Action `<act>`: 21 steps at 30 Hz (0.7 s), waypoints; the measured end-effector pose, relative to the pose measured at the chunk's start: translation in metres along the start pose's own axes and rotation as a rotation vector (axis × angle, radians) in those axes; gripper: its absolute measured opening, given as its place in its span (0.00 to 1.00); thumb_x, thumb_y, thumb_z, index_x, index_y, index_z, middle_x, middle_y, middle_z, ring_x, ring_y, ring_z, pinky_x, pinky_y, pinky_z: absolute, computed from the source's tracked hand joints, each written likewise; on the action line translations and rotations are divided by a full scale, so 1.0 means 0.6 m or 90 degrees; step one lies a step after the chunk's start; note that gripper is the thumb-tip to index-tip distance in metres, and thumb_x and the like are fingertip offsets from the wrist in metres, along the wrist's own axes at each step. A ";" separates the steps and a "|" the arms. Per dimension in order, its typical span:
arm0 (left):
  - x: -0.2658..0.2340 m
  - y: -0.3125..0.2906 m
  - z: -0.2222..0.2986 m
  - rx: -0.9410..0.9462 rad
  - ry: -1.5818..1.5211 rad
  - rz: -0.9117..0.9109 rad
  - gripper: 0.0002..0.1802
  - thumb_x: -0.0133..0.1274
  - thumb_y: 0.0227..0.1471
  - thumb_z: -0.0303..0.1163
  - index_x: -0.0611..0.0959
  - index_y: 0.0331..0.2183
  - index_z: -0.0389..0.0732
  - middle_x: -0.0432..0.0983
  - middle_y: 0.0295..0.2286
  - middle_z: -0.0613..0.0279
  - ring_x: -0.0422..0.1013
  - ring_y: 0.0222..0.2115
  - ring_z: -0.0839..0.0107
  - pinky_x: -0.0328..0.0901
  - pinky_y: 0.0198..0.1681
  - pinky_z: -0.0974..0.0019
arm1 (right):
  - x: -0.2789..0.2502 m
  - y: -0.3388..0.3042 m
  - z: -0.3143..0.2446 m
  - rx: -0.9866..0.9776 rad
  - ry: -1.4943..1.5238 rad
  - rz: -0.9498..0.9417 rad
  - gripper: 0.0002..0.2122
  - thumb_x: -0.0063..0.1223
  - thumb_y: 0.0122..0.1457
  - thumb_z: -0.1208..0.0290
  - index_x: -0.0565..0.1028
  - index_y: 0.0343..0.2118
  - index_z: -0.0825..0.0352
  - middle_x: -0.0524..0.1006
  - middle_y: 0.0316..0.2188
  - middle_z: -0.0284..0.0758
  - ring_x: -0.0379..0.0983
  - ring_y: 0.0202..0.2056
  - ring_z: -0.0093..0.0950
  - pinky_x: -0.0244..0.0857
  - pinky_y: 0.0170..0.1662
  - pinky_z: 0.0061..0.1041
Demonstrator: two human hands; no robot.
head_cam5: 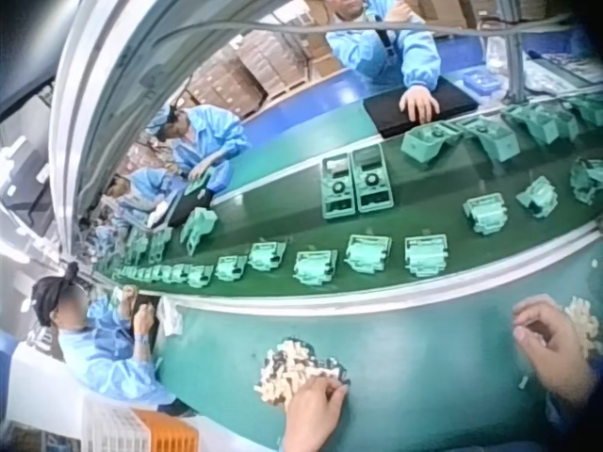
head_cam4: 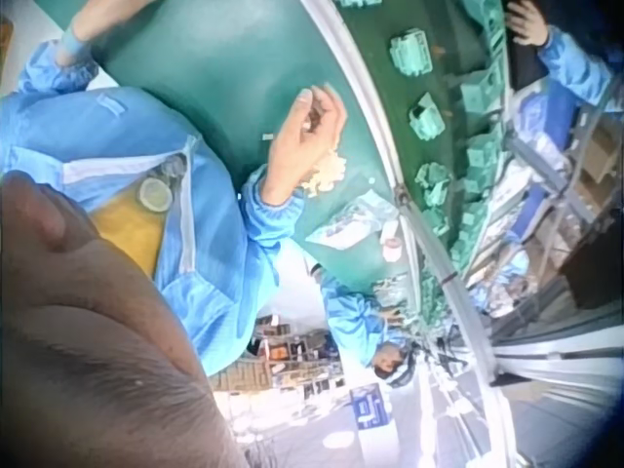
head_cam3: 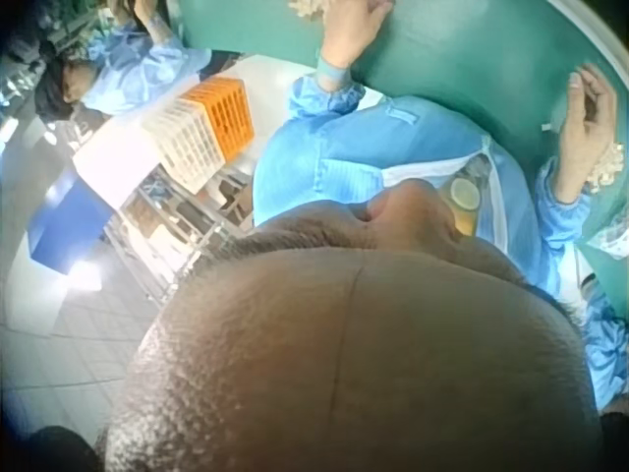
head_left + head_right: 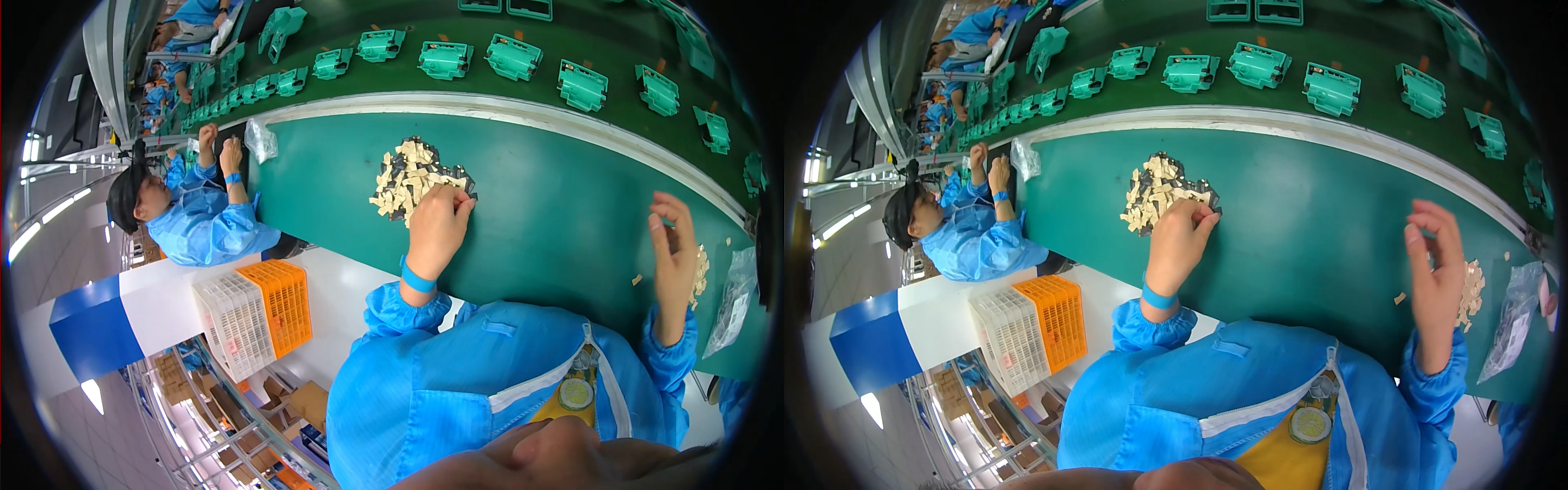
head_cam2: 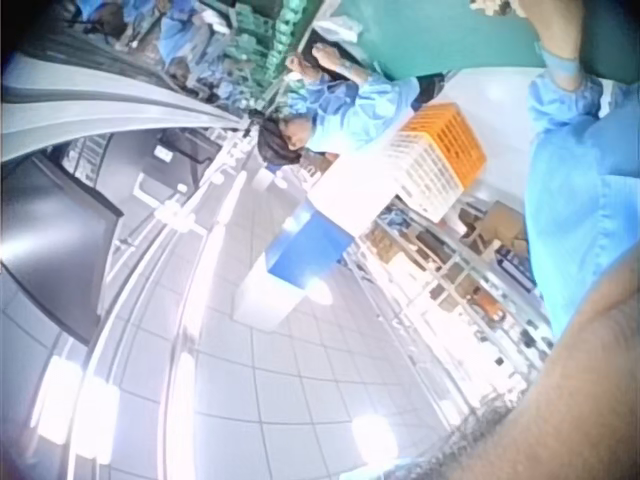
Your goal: The person assembles electronic components into plastic housings by hand on a factory assembly line.
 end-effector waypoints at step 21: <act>-0.013 0.002 -0.010 -0.157 -0.422 -0.044 0.06 0.58 0.61 0.29 0.82 0.38 0.37 0.76 0.29 0.71 0.68 0.29 0.83 0.64 0.32 0.75 | 0.072 -0.042 -0.070 0.016 0.065 -0.135 0.02 0.54 0.63 0.81 0.76 0.37 0.73 0.79 0.38 0.39 0.75 0.38 0.26 0.69 0.43 0.22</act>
Point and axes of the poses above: each hand's wrist, its own y-axis towards the middle knuckle, its own x-axis out of the palm, z = x × y, the point moved 3 cm from there along y, towards the middle knuckle
